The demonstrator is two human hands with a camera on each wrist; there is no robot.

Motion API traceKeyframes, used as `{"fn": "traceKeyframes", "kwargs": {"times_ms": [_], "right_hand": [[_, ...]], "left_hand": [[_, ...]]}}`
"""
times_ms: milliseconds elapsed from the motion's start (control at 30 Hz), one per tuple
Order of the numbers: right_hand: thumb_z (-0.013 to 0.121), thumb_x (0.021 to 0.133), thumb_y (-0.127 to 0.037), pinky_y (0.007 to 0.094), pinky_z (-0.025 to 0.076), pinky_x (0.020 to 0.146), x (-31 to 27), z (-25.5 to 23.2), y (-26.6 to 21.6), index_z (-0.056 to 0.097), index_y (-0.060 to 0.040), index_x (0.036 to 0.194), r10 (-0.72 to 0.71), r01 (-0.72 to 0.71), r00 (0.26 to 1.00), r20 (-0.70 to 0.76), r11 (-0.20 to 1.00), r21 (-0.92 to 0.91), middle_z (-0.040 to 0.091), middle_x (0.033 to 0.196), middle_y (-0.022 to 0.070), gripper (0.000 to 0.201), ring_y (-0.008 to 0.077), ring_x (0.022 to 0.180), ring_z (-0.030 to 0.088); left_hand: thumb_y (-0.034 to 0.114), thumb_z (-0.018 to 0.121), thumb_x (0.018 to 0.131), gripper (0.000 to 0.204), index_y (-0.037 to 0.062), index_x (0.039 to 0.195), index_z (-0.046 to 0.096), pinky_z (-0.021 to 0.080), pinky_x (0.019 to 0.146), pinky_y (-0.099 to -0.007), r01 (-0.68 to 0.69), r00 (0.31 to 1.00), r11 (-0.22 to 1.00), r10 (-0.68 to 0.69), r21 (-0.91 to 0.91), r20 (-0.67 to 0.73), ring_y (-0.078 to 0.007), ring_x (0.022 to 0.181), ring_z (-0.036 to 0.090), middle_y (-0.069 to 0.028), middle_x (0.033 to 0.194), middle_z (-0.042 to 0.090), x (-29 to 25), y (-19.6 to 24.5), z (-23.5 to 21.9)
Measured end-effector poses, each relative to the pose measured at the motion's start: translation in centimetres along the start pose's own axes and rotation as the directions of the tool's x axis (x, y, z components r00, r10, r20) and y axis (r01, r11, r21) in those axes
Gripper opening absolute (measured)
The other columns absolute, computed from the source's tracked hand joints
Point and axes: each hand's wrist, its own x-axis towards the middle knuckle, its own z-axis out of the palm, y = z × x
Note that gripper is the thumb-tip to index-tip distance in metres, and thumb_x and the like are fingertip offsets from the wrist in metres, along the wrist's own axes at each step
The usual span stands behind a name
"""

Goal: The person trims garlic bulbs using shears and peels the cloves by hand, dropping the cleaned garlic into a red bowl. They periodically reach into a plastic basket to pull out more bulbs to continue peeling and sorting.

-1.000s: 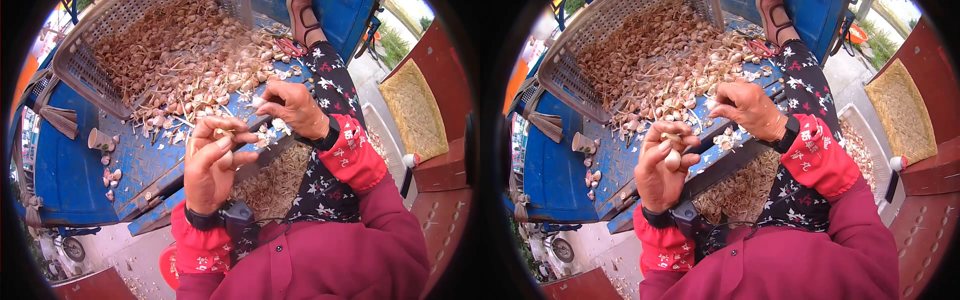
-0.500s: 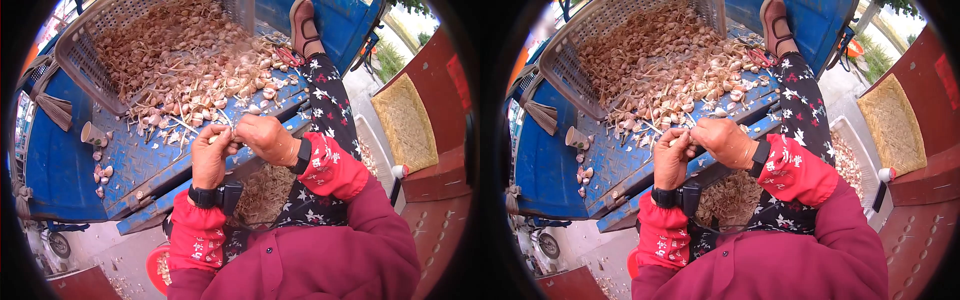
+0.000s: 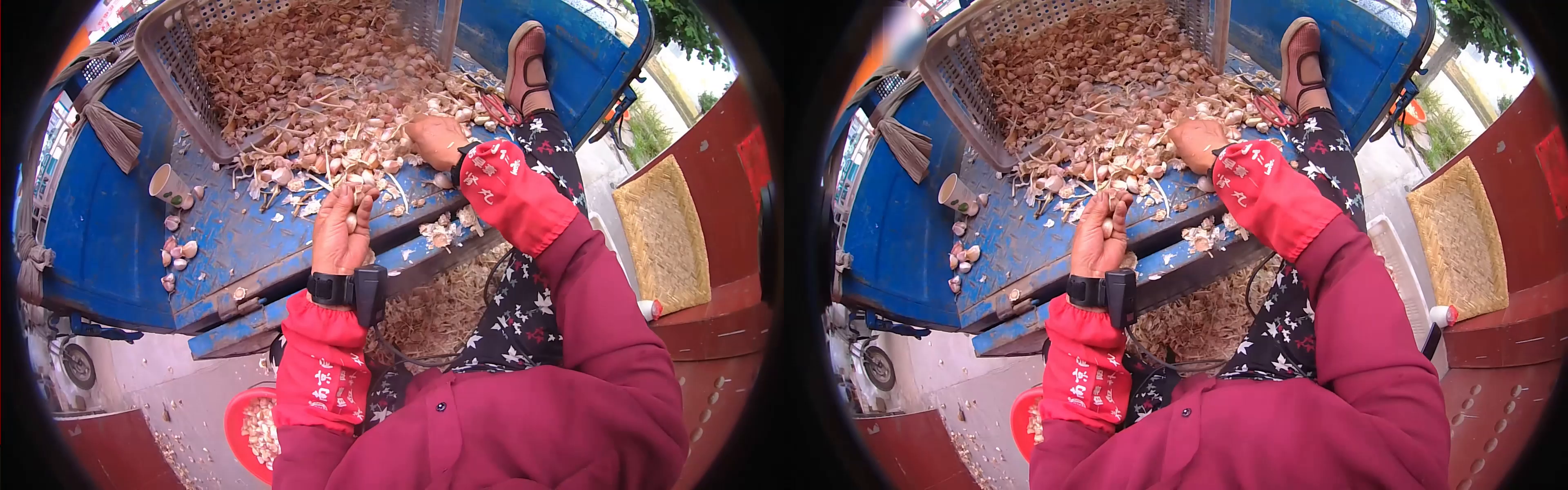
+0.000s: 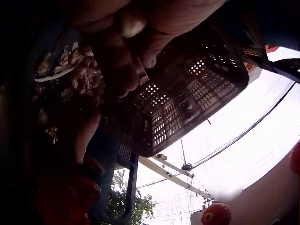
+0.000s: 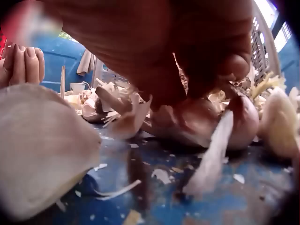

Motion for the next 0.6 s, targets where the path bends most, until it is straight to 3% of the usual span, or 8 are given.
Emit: {"fn": "traceKeyframes", "kwargs": {"times_ms": [167,233,333,367,467,533,567,600], "right_hand": [[0.052,0.072,-0.011,0.0405,0.045,0.073,-0.2,-1.0,0.0,0.061,-0.0076,0.084,0.087,-0.090,0.995,0.048,0.994,0.065,0.061,0.086,0.0142,0.016,0.0309,0.084,0.058],[0.052,0.077,-0.015,0.0375,0.046,0.066,-0.2,-0.8,0.0,0.060,-0.0064,0.084,0.057,-0.042,0.988,-0.142,0.993,0.107,0.062,0.078,0.0118,0.014,0.0269,0.073,0.060],[0.050,0.086,-0.032,0.0261,0.042,0.048,-2.6,-4.4,-4.1,0.058,-0.0010,0.079,0.110,-0.266,0.964,0.242,0.399,0.877,0.057,0.060,0.0051,0.033,0.0115,0.052,0.053],[0.052,0.085,-0.030,0.0237,0.041,0.046,-3.8,-5.8,-6.0,0.057,-0.0005,0.078,0.096,-0.331,0.944,0.317,0.284,0.900,0.057,0.061,0.0047,0.031,0.0098,0.052,0.053],[0.054,0.085,-0.026,0.0220,0.041,0.045,-5.3,-3.6,-8.2,0.056,-0.0011,0.080,0.093,-0.275,0.961,0.259,0.307,0.911,0.056,0.061,0.0031,0.026,0.0085,0.052,0.052],[0.055,0.085,-0.022,0.0204,0.041,0.045,-5.5,-2.6,-8.6,0.054,-0.0023,0.081,0.129,-0.324,0.942,0.311,0.092,0.942,0.055,0.064,0.0022,0.020,0.0070,0.053,0.052],[0.055,0.085,-0.022,0.0204,0.041,0.045,-5.7,-2.3,-8.6,0.054,-0.0023,0.081,0.128,-0.325,0.941,0.312,0.091,0.941,0.055,0.064,0.0022,0.020,0.0070,0.053,0.052],[0.055,0.085,-0.021,0.0202,0.042,0.045,-5.8,-2.0,-8.6,0.054,-0.0032,0.081,0.120,-0.334,0.930,0.348,-0.120,0.935,0.055,0.065,0.0016,0.018,0.0065,0.054,0.052]], "left_hand": [[0.009,0.055,0.084,0.014,-0.0009,0.095,0.055,0.052,0.073,-0.0246,-0.102,0.995,0.977,0.097,0.185,0.036,-0.0215,0.086,0.061,-0.0116,0.088,0.061,0.2,-0.5,-0.3],[0.008,0.056,0.083,0.016,-0.0011,0.097,0.055,0.051,0.072,-0.0239,-0.134,0.991,0.970,0.134,0.203,0.014,-0.0198,0.084,0.061,-0.0109,0.089,0.061,0.0,-0.4,0.4],[0.005,0.056,0.083,0.022,-0.0015,0.103,0.054,0.048,0.071,-0.0221,-0.203,0.977,0.930,0.214,0.306,-0.004,-0.0158,0.081,0.059,-0.0093,0.090,0.060,-0.2,-0.2,0.8],[0.004,0.056,0.082,0.025,-0.0017,0.107,0.054,0.047,0.070,-0.0209,-0.231,0.970,0.893,0.244,0.387,0.015,-0.0135,0.078,0.059,-0.0084,0.090,0.060,-0.3,-0.4,0.9],[0.001,0.056,0.080,0.028,-0.0010,0.108,0.055,0.044,0.066,-0.0190,-0.307,0.945,0.795,0.318,0.523,0.072,-0.0088,0.074,0.056,-0.0064,0.091,0.060,-0.5,-1.3,1.3],[-0.002,0.056,0.078,0.026,-0.0009,0.105,0.058,0.044,0.067,-0.0191,-0.376,0.913,0.627,0.375,0.683,0.158,-0.0087,0.077,0.056,-0.0056,0.092,0.061,-0.6,-1.6,1.1],[-0.002,0.056,0.078,0.026,-0.0009,0.105,0.058,0.044,0.067,-0.0191,-0.375,0.913,0.626,0.376,0.684,0.156,-0.0087,0.077,0.056,-0.0056,0.092,0.061,-0.8,-1.4,1.2],[-0.003,0.056,0.078,0.026,-0.0011,0.104,0.057,0.045,0.068,-0.0197,-0.360,0.927,0.725,0.347,0.587,0.140,-0.0102,0.079,0.056,-0.0064,0.093,0.061,-0.9,-1.4,1.3]]}}
